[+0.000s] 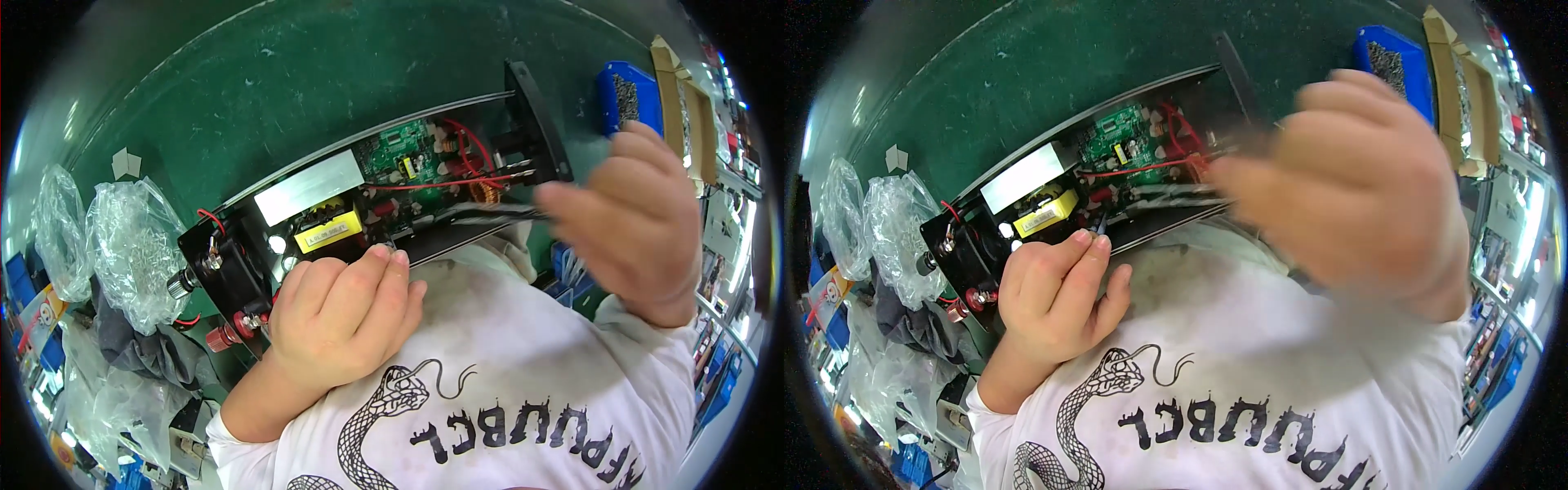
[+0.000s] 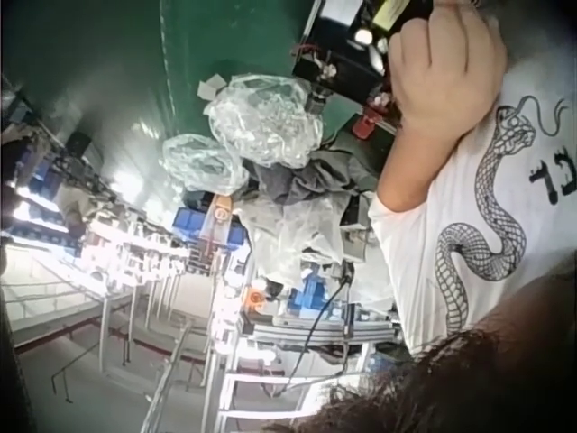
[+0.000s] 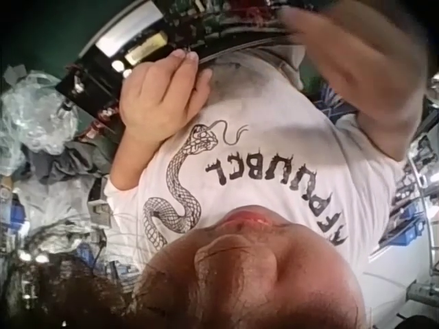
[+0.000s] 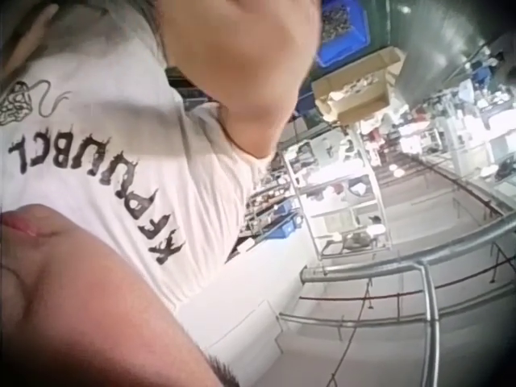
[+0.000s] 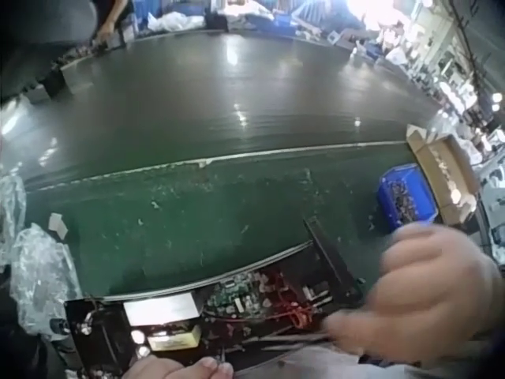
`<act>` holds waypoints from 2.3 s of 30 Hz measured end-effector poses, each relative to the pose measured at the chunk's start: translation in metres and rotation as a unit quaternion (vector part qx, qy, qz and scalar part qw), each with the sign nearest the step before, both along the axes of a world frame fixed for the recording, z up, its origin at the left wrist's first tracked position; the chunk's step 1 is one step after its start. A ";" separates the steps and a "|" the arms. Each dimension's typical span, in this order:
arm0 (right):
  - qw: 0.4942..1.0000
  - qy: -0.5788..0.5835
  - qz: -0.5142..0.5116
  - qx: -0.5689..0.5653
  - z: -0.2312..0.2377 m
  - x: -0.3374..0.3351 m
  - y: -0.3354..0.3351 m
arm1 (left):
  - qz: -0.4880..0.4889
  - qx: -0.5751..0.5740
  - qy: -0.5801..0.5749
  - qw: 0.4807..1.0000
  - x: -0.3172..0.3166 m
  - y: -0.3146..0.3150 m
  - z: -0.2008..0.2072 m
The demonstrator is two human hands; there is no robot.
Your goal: Assemble an electronic device by placing internal components and securing wires within a housing.
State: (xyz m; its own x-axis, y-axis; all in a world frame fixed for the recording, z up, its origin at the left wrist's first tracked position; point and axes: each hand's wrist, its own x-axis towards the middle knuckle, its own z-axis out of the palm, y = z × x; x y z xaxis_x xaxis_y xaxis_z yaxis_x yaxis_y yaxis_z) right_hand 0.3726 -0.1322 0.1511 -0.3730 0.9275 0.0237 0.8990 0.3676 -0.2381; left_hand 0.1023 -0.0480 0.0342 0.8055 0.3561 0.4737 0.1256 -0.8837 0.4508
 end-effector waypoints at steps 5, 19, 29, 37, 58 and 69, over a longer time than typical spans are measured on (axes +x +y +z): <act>0.818 0.135 -0.492 0.265 -0.070 0.052 -0.062 | 0.017 0.016 0.020 1.000 0.005 -0.006 0.000; 0.901 -0.037 -0.411 0.137 -0.109 0.049 -0.080 | 0.013 0.021 -0.004 1.000 0.002 -0.002 -0.001; 0.909 0.029 -0.404 0.096 -0.133 0.018 -0.108 | 0.029 -0.003 -0.004 1.000 0.007 -0.007 0.004; 0.936 -0.031 -0.349 -0.027 -0.117 0.034 -0.101 | 0.078 -0.041 0.000 0.996 0.008 -0.012 0.006; 0.897 -0.035 -0.412 -0.155 -0.106 0.032 -0.050 | 0.064 -0.005 -0.035 0.997 0.003 -0.011 0.004; 0.465 0.808 -0.300 -0.203 -0.117 -0.037 -0.101 | -0.102 -0.006 -0.125 0.987 -0.011 -0.041 0.015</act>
State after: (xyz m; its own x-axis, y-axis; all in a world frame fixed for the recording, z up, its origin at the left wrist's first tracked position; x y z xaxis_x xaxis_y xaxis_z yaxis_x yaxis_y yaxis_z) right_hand 0.3355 -0.2335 0.0346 0.1571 0.9031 -0.3996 -0.6622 -0.2038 -0.7210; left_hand 0.0912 -0.0895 0.0491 0.7189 0.2055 0.6640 -0.1712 -0.8735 0.4558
